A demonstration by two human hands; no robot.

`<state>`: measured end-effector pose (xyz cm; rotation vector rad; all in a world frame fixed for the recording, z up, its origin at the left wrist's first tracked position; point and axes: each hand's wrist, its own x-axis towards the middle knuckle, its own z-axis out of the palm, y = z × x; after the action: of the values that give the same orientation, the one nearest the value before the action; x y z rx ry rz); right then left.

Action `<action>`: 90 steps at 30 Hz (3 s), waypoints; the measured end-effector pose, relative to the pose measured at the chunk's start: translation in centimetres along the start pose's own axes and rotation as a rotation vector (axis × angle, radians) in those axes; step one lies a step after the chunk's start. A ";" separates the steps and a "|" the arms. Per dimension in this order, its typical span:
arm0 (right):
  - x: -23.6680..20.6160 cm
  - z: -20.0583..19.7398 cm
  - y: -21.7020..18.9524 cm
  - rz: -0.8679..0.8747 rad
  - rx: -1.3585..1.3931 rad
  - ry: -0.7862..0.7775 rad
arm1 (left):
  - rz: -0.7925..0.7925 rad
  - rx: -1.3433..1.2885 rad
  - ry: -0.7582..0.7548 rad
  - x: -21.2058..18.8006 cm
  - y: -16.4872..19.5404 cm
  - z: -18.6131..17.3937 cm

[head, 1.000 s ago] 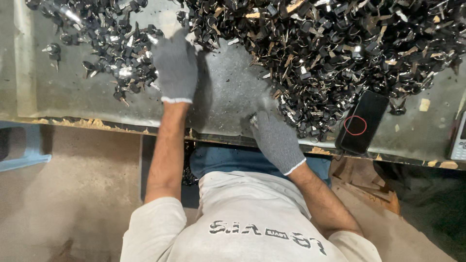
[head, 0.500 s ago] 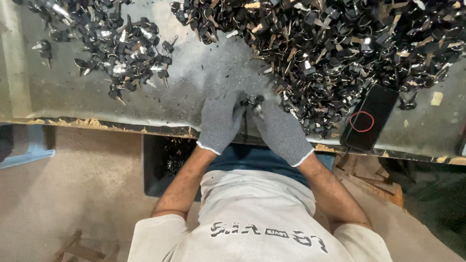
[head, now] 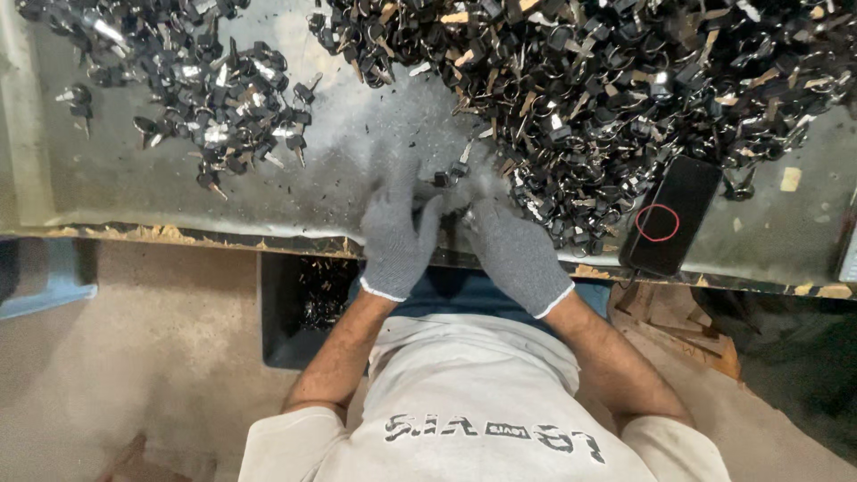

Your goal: The person wearing gloves picks small black metal parts one at a time from a large pile on the workbench, briefly handles each part, and drops it into a bin below the bench. The person continues sorting through the pile throughout the episode.

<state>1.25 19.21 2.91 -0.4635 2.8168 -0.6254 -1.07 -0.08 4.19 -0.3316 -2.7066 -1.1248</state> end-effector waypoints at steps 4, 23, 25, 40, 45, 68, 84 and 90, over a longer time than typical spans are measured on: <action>-0.5 0.8 -1.2 -0.018 -0.226 0.076 | -0.188 -0.021 -0.254 1.6 1.4 3.5; 0.7 0.8 -0.5 0.054 0.145 0.054 | -0.035 -0.024 -0.112 0.9 -2.1 0.8; 1.1 0.6 -0.5 0.017 0.176 0.089 | 0.041 0.039 -0.119 0.9 -2.4 0.8; 2.2 1.5 -2.4 0.026 -0.192 0.178 | 0.312 0.364 -0.279 0.9 -3.3 2.5; 2.1 0.4 -0.3 -0.094 -0.163 0.038 | 0.153 0.118 -0.256 1.4 -3.3 1.6; 1.4 0.4 -0.4 0.037 -0.010 0.103 | 0.185 0.112 -0.112 -0.2 -2.9 2.1; 4.0 -0.1 0.0 -0.411 -0.062 0.234 | 0.152 -0.009 -0.132 -0.5 -3.4 1.9; 2.4 -0.4 -0.5 0.119 0.253 -0.016 | 0.104 0.065 -0.039 -1.1 -2.3 1.7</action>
<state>-0.95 18.06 3.12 -0.2505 2.6750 -0.9303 -0.79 -0.65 1.19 -0.4828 -2.7174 -1.0105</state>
